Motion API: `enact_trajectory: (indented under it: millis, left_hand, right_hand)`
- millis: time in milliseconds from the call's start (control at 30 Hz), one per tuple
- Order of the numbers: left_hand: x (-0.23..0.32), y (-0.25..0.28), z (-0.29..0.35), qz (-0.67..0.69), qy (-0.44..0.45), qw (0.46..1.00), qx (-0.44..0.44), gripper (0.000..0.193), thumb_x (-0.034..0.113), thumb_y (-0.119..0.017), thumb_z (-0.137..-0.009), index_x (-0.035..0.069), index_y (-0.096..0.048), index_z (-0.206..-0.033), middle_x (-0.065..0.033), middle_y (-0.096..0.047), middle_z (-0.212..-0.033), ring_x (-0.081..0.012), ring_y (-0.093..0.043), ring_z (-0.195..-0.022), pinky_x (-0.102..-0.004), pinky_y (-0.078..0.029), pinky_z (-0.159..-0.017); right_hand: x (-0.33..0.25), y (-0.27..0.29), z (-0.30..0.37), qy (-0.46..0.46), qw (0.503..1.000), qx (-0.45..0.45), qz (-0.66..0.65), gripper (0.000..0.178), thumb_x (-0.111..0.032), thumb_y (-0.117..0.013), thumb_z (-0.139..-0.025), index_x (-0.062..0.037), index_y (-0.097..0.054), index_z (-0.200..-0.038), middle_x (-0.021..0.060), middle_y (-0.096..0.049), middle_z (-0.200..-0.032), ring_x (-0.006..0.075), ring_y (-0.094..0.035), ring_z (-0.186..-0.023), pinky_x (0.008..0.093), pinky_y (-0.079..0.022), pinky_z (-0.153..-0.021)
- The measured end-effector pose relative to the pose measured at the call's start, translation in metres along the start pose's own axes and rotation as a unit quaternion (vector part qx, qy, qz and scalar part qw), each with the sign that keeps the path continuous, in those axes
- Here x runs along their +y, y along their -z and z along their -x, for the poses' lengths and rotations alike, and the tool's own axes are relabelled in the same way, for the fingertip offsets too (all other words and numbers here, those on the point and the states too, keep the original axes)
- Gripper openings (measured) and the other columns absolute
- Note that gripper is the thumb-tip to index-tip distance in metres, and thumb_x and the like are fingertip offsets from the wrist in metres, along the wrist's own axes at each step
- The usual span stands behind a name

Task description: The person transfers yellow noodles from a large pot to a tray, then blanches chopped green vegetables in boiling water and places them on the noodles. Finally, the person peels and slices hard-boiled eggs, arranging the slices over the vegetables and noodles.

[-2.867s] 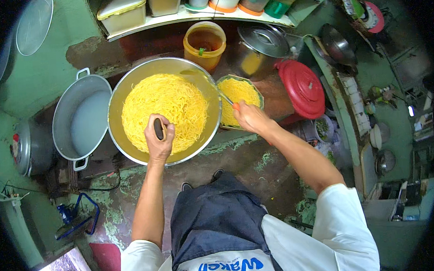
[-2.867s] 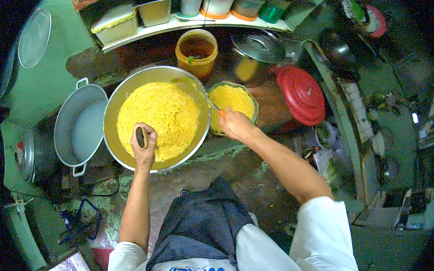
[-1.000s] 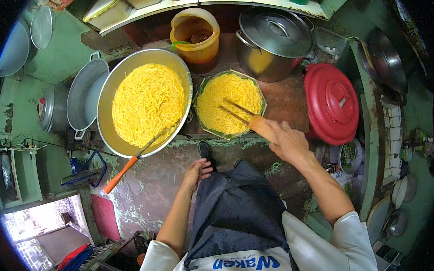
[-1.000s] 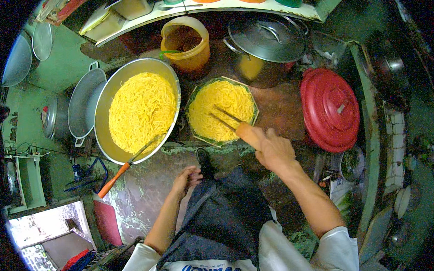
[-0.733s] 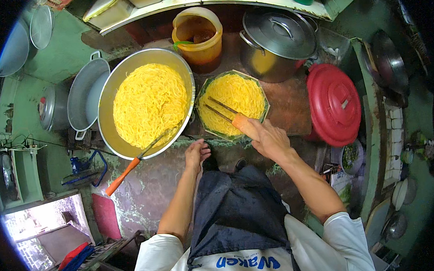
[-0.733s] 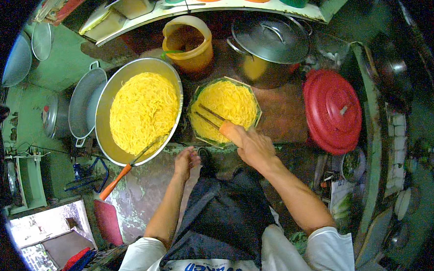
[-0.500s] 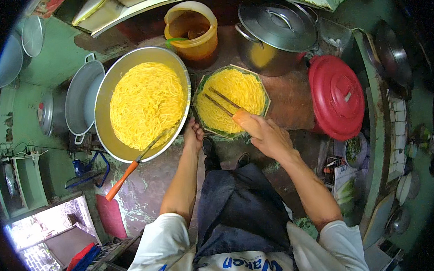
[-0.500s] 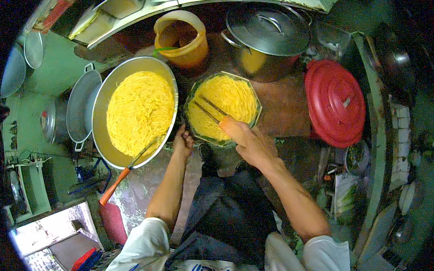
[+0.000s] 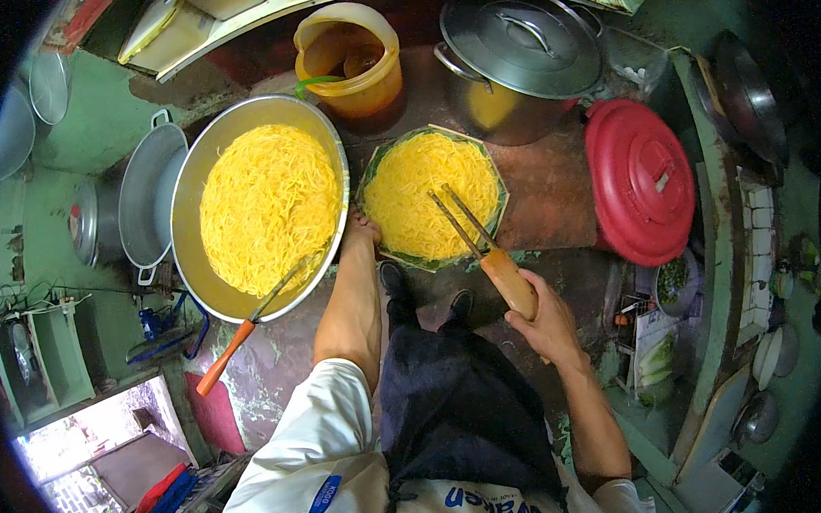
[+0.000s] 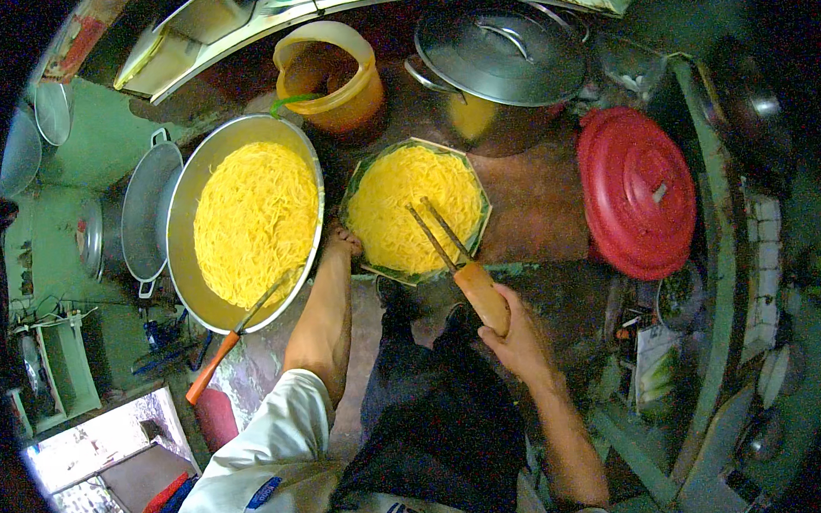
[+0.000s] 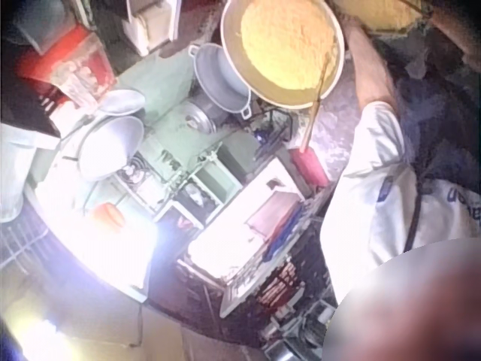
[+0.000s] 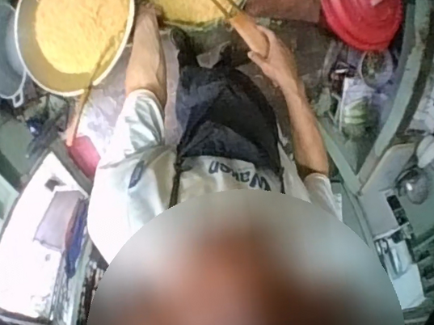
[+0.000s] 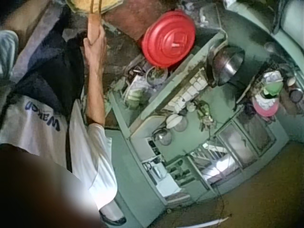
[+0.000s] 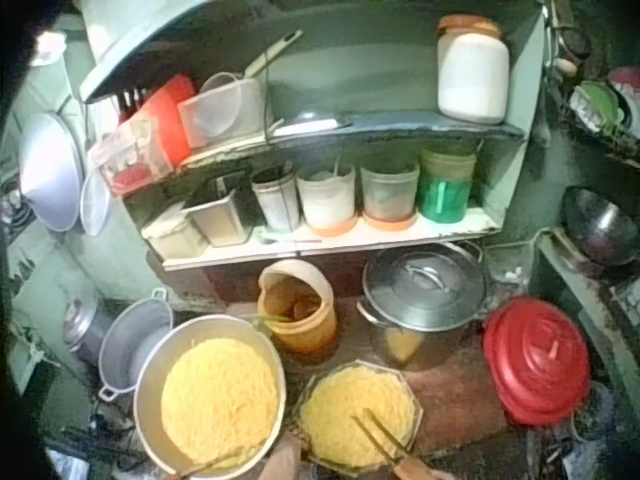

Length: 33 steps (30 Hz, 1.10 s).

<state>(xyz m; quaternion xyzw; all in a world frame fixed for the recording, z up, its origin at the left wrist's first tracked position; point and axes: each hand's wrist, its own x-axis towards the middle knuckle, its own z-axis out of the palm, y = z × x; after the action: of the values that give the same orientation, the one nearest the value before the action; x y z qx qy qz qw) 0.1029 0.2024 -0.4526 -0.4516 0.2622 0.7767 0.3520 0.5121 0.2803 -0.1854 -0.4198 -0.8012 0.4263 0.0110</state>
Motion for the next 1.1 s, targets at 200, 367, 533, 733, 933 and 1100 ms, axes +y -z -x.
enact_trajectory:
  millis: [200, 367, 533, 733, 933, 1100]
  left_hand:
    - [-0.051, 0.001, 0.059, -0.443, -0.38, 0.807, -0.084, 0.026, 0.038, -0.067, -0.093, 0.013, -0.071, -0.099, 0.0011, -0.051, -0.058, -0.0162, -0.048, -0.049, -0.0299, -0.039, -0.049]
    - [-0.059, 0.028, 0.14, -0.642, -0.489, 0.58, -0.108, 0.044, 0.031, -0.072, -0.088, 0.008, -0.069, -0.127, -0.0048, -0.059, -0.067, -0.0159, -0.055, -0.061, -0.0351, -0.046, -0.063]
    - [-0.063, 0.075, 0.177, -0.502, -0.332, 0.795, -0.078, 0.031, 0.032, -0.069, -0.093, 0.004, -0.068, -0.107, -0.0008, -0.061, -0.076, -0.0118, -0.06, -0.066, -0.0274, -0.049, -0.062]
    - [-0.106, 0.123, 0.174, -0.313, -0.047, 0.946, -0.077, 0.036, 0.025, -0.06, -0.096, 0.003, -0.052, -0.123, -0.0108, -0.062, -0.108, -0.0266, -0.066, -0.098, -0.0418, -0.059, -0.084]
    - [-0.155, 0.133, 0.143, -0.203, 0.041, 0.966, -0.156, 0.03, 0.013, -0.059, -0.09, -0.002, -0.048, -0.113, -0.0186, -0.053, -0.121, -0.0374, -0.055, -0.121, -0.0526, -0.05, -0.104]
    - [-0.17, 0.12, 0.132, -0.147, 0.065, 0.974, -0.158, 0.014, 0.007, -0.056, -0.088, -0.002, -0.047, -0.095, -0.0193, -0.053, -0.111, -0.0422, -0.05, -0.123, -0.055, -0.044, -0.111]
  right_hand:
    - [0.015, 0.009, 0.0, 0.001, 0.999, 0.018, -0.032, 0.076, -0.018, -0.079, -0.08, -0.0107, -0.041, -0.145, 0.0218, -0.058, -0.133, 0.0401, -0.057, -0.122, 0.046, -0.045, -0.104]
    - [0.006, 0.028, -0.019, 0.043, 0.997, 0.027, 0.065, 0.073, -0.02, -0.077, -0.081, -0.0127, -0.042, -0.145, 0.0223, -0.057, -0.133, 0.0424, -0.057, -0.121, 0.0477, -0.047, -0.101]
    - [-0.017, 0.024, -0.071, 0.08, 0.982, -0.009, 0.171, 0.072, -0.023, -0.076, -0.082, -0.0153, -0.042, -0.145, 0.0212, -0.058, -0.132, 0.0423, -0.057, -0.12, 0.049, -0.049, -0.099]
    - [0.008, 0.016, -0.067, 0.079, 0.984, 0.003, 0.16, 0.072, -0.023, -0.077, -0.081, -0.0169, -0.042, -0.144, 0.0226, -0.061, -0.126, 0.0419, -0.059, -0.116, 0.0491, -0.05, -0.096]
    - [0.046, 0.02, -0.001, 0.016, 0.989, -0.034, 0.146, 0.076, -0.026, -0.079, -0.08, -0.0173, -0.041, -0.145, 0.0219, -0.062, -0.124, 0.0416, -0.063, -0.111, 0.0495, -0.051, -0.094]
    - [0.051, 0.022, 0.028, 0.006, 0.985, -0.035, 0.167, 0.076, -0.027, -0.079, -0.079, -0.0182, -0.042, -0.145, 0.0204, -0.062, -0.123, 0.0421, -0.063, -0.108, 0.0502, -0.053, -0.092]
